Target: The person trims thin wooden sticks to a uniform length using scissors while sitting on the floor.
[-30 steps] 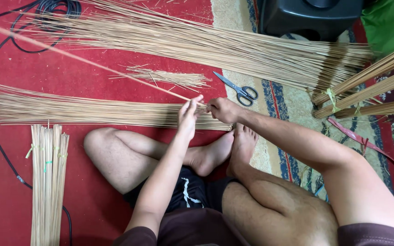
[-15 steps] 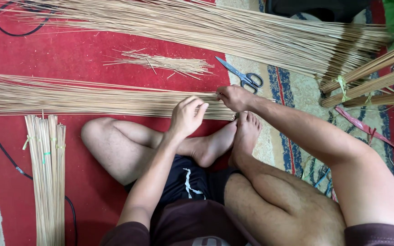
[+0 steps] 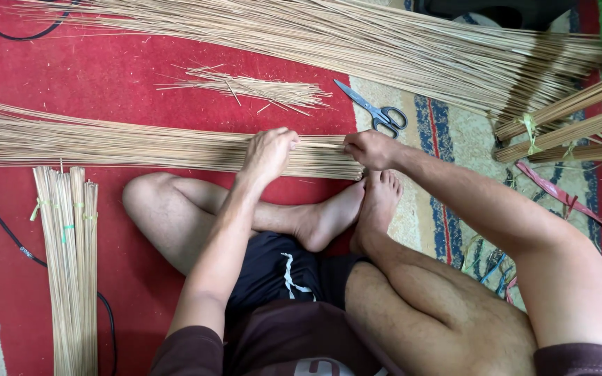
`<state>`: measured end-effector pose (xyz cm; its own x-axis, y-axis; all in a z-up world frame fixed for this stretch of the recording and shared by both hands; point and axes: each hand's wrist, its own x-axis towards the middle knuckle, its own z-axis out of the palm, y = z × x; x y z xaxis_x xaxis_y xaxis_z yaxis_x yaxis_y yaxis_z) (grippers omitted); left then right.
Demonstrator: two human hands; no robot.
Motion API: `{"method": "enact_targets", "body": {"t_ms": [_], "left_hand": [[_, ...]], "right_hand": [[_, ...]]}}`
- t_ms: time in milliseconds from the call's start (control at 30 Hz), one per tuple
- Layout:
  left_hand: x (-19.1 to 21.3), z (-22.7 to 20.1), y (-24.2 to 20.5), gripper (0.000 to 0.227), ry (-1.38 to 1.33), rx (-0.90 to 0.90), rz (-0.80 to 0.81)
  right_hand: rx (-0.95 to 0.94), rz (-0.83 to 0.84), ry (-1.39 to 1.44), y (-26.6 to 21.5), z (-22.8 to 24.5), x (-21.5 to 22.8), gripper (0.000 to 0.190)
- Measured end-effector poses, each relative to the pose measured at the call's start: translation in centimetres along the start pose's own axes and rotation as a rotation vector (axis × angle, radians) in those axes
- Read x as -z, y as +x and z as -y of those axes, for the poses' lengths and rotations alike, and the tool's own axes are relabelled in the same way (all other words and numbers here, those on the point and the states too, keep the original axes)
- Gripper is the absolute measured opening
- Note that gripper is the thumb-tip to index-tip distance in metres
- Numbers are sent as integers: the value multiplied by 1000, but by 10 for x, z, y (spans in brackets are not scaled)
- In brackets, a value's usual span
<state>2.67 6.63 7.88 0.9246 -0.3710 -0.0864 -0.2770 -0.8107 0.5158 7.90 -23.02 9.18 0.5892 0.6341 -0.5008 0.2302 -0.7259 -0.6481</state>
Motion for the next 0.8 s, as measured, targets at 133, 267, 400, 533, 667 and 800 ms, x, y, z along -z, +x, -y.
{"method": "enact_targets", "body": {"t_ms": [133,267,400,533,667,800], "left_hand": [[26,18,-7,14,-58,62,30],[43,19,-7,13,-97,90,26],[43,22,-7,14,-124,128,53],[35,26,-10,13,-118,140,69],[27,30,-14,13,-128,169,85],[21,39,-18,12,-128,172,116]], "right_hand": [[-54,-32,-11,-10,-20,11,21],[-106,-91,66,-12,-32,16,20],[-192,-160,303,-7,-42,16,14],[-308,-227,528,-13,-41,8,17],[-427,-310,616,-15,-47,-7,19],[-494,-335,674,-13,-50,-22,21]]}}
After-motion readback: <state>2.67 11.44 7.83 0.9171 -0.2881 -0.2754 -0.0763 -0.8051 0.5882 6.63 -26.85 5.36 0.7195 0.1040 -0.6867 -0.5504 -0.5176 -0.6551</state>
